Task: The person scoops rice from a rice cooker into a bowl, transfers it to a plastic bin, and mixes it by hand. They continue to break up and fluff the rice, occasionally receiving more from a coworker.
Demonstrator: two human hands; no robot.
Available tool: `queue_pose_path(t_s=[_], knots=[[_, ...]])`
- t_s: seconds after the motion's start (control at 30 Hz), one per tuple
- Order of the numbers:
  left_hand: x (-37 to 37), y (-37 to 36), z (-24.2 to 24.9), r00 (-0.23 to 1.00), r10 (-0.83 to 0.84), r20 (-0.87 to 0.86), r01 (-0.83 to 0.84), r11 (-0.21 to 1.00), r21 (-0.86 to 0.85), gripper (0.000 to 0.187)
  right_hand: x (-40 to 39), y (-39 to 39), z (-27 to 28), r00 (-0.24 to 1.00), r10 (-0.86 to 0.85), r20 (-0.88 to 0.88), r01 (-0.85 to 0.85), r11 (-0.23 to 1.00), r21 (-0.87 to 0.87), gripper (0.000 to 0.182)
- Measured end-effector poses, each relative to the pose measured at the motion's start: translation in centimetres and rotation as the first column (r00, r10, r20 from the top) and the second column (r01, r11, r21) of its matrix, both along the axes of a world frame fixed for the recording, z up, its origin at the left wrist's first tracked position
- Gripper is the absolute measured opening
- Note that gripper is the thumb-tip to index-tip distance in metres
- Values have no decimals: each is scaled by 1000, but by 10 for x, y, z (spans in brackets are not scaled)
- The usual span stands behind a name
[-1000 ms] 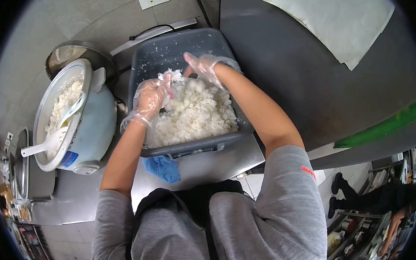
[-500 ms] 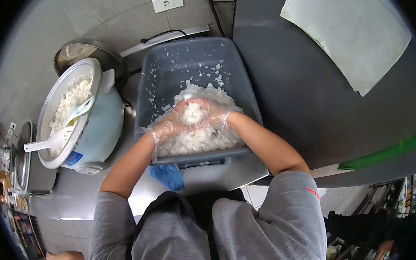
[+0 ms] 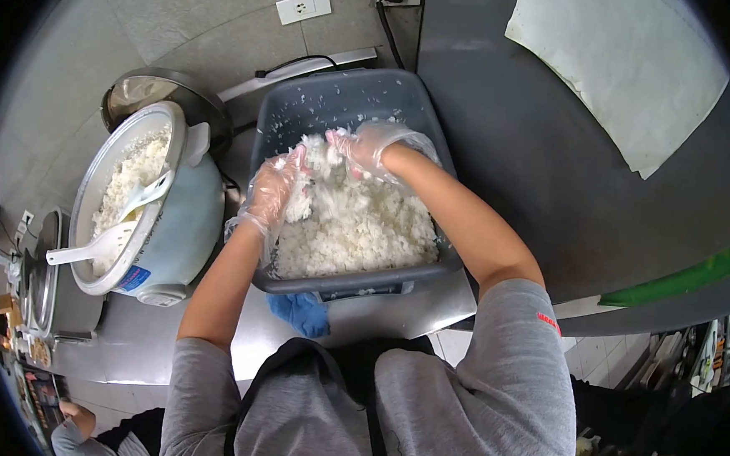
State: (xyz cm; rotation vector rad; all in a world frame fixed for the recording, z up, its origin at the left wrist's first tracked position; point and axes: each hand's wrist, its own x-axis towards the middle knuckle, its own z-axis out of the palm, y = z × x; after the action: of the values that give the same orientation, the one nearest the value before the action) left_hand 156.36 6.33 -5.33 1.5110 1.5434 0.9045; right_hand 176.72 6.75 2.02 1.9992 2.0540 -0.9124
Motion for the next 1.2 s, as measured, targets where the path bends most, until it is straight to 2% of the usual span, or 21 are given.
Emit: queue_pose_path(t_s=[0.07, 0.1, 0.13, 0.17, 0.2, 0.23, 0.33, 0.4, 0.47, 0.53, 0.6, 0.63, 0.67, 0.7, 0.77, 0.87, 0.93, 0.97, 1.03, 1.17, 1.2], knots=[[-4, 2, 3, 980, -71, 188, 106, 977, -184, 68, 1, 2, 1, 986, -63, -153, 34, 982, -187, 74], [-5, -2, 8, 979, -139, 152, 174, 953, -249, 65, 2, -5, -6, 960, -135, -245, 81, 973, -217, 76], [-7, -3, 4, 981, -195, 7, 192, 958, -215, 62, 6, -7, -16, 920, -206, -332, 124, 960, -252, 78], [-9, -3, -4, 961, -240, -140, 213, 960, -182, 60, 18, 11, -37, 911, -302, -280, 179, 902, -393, 85], [-11, -3, -11, 919, -271, -285, 236, 960, -151, 59, 22, 9, -44, 884, -344, -316, 220, 903, -368, 85], [-15, -6, -18, 906, -393, -156, 391, 919, -45, 75, 26, 4, -52, 854, -382, -353, 260, 902, -346, 86], [-16, -16, -18, 787, -497, -365, 465, 867, -177, 97, 45, 24, -114, 786, -526, -324, 423, 841, -337, 89], [-10, -13, -39, 792, -534, -297, 480, 844, -239, 108, 41, 19, -113, 785, -570, -245, 452, 796, -404, 93], [-1, -9, -48, 815, -562, -141, 508, 811, -291, 115, 44, 20, -132, 706, -587, -397, 365, 782, -506, 103], [9, -13, -21, 832, -544, 105, 547, 776, -313, 118, 39, 18, -150, 627, -515, -585, 224, 837, -499, 108], [14, 11, -56, 843, -510, 174, 538, 791, -291, 119, 17, -8, -95, 625, -519, -583, 251, 841, -479, 110], [19, 4, -38, 881, -432, 191, 472, 826, -308, 118, 11, -13, -83, 615, -490, -617, 208, 856, -473, 110], [21, 1, -29, 913, -351, 206, 403, 855, -328, 116, 8, -13, -78, 602, -464, -650, 165, 869, -467, 110], [20, 10, -47, 922, -291, 254, 357, 893, -273, 104, 14, 7, -117, 477, -477, -738, 132, 869, -476, 104], [14, 3, -31, 805, -255, 535, 405, 896, -184, 95, 42, 54, -206, 301, -29, -953, -168, 982, -82, 92], [8, 5, -25, 619, -221, 754, 418, 905, -79, 71, 0, -3, -73, 319, -317, -893, 101, 948, -301, 65], [13, -4, -7, 750, -47, 660, 253, 942, -221, 64, 1, -2, -70, 298, -187, -936, 82, 982, -170, 69], [14, -2, -10, 712, -93, 696, 280, 946, -161, 62, 2, 6, -80, 336, -106, -936, 106, 992, -75, 73], [13, -1, -17, 633, -186, 751, 323, 946, -38, 58, 9, 28, -105, 437, -148, -887, 249, 968, -39, 74], [14, -13, -3, 909, -17, 416, 79, 988, -132, 60, -1, 27, -94, 433, -235, -870, 478, 878, 1, 69], [14, -10, -13, 888, -60, 456, 107, 991, -78, 63, -1, 28, -92, 446, -255, -858, 546, 837, 35, 68]])
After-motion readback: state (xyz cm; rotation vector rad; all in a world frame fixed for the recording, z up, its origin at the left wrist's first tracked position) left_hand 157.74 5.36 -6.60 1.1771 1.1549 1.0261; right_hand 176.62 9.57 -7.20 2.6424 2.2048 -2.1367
